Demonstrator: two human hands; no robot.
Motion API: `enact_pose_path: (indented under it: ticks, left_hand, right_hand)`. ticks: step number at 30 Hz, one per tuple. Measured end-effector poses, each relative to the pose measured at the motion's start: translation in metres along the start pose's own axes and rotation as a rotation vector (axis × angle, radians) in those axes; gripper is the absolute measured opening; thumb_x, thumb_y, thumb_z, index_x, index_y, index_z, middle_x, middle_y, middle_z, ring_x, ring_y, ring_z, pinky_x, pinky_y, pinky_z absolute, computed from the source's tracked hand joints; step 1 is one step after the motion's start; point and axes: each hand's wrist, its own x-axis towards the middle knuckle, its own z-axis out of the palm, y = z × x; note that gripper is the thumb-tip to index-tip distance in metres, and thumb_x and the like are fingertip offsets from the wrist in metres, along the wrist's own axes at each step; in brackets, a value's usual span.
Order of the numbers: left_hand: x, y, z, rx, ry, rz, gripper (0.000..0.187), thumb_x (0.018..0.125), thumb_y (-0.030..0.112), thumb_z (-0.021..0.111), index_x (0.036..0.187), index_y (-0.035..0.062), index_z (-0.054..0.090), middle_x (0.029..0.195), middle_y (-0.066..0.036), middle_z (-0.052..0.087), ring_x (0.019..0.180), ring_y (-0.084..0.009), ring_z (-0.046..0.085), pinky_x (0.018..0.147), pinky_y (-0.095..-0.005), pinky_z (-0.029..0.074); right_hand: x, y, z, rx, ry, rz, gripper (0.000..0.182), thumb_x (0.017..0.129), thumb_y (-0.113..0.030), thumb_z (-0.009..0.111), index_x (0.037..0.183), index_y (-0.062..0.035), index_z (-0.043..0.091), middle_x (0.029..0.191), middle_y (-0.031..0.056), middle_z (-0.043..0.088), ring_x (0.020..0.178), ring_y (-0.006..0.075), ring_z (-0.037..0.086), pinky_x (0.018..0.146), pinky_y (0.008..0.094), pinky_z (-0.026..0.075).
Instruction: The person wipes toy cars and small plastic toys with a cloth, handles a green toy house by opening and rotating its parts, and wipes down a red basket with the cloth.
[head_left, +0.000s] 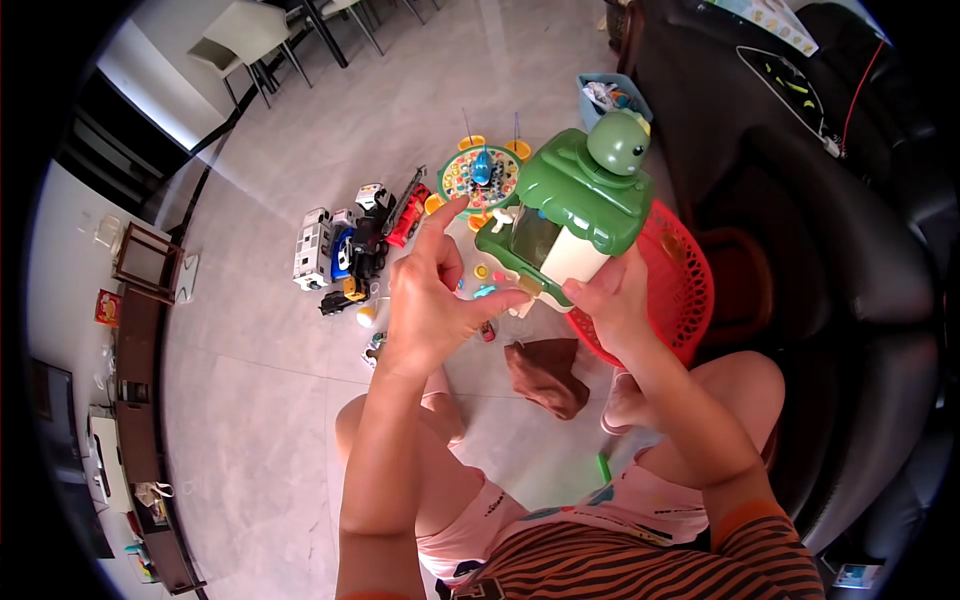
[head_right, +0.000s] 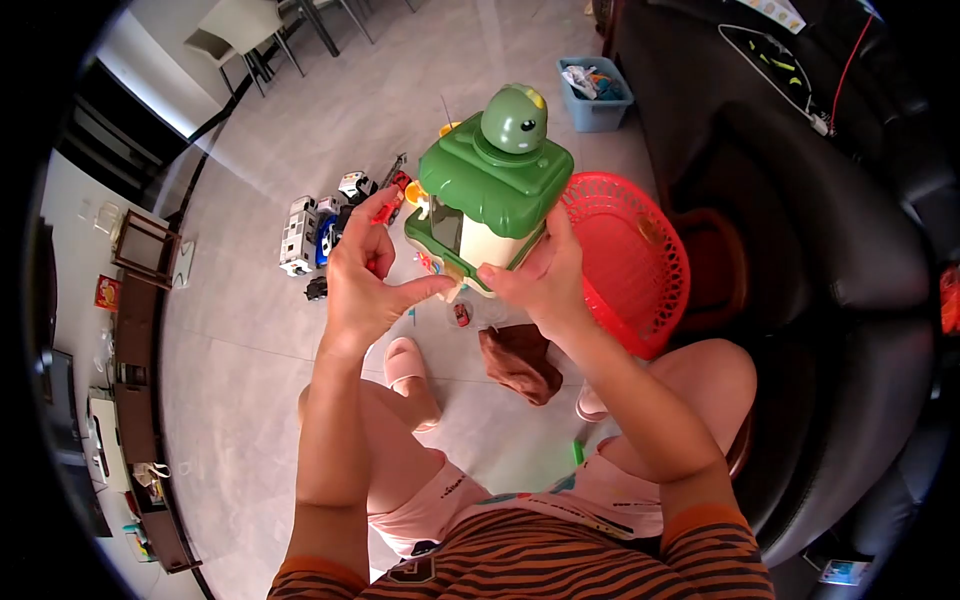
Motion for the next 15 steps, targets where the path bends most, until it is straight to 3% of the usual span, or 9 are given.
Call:
enact_pose_path:
  ticks: [2,5,6,9,10,15]
  left_hand:
    - [-0.001,0.005,-0.004,-0.165,-0.080,-0.146,0.067,0.054,0.009,0.086,0.112,0.0017,0.055,0.056,0.006,0.035,0.051,-0.0043,0.034,0.048,-0.0208,0.029]
    - [-0.006,0.003,-0.004,-0.653,-0.154,-0.387,0.048,0.066,0.001,0.078,0.108,0.0032,0.055,0.061,0.008,0.040,0.051,-0.0024,0.032,0.046,-0.0181,0.024]
    - [-0.009,0.009,-0.009,-0.889,-0.194,-0.496,0.028,0.080,0.011,0.068,0.103,0.0024,0.054,0.074,0.001,0.052,0.061,-0.0067,0.045,0.052,-0.0207,0.035]
    - [-0.013,0.011,0.001,-1.242,-0.109,-0.709,0.029,0.087,0.024,0.060,0.102,-0.0003,0.054,0.090,-0.006,0.056,0.080,-0.0153,0.053,0.069,-0.0278,0.045]
    - [-0.014,0.006,-0.001,-1.287,-0.154,-0.744,0.037,0.089,0.031,0.055,0.104,-0.0030,0.053,0.101,-0.012,0.054,0.098,-0.0232,0.052,0.090,-0.0360,0.042]
    - [-0.023,0.002,0.006,-1.316,0.000,-0.689,0.040,0.090,0.030,0.053,0.109,-0.0054,0.050,0.105,-0.014,0.052,0.105,-0.0250,0.048,0.099,-0.0375,0.037]
  right_hand:
    - [0.000,0.000,0.001,0.041,0.000,0.016,0.075,0.065,-0.002,0.075,0.127,-0.0017,0.032,0.121,0.0097,0.046,0.115,0.0193,0.047,0.097,0.0348,0.041]
    - [-0.002,0.008,0.001,0.053,0.011,0.026,0.073,0.066,-0.001,0.074,0.127,-0.0018,0.032,0.122,0.0100,0.046,0.115,0.0192,0.047,0.097,0.0346,0.041]
    - [-0.004,0.012,0.001,0.047,0.016,0.029,0.072,0.067,0.000,0.073,0.126,-0.0018,0.032,0.122,0.0100,0.046,0.115,0.0192,0.047,0.097,0.0345,0.041]
    - [-0.008,0.020,0.005,0.011,0.053,0.023,0.069,0.068,0.000,0.073,0.124,-0.0013,0.033,0.121,0.0105,0.047,0.113,0.0191,0.048,0.096,0.0343,0.042]
    - [-0.010,0.022,0.006,0.025,0.075,0.059,0.067,0.069,0.000,0.073,0.124,-0.0010,0.033,0.120,0.0106,0.047,0.112,0.0190,0.049,0.096,0.0342,0.042]
    - [-0.021,0.036,0.010,0.187,0.200,0.272,0.063,0.074,-0.006,0.072,0.123,0.0005,0.033,0.116,0.0113,0.051,0.107,0.0187,0.053,0.092,0.0332,0.044]
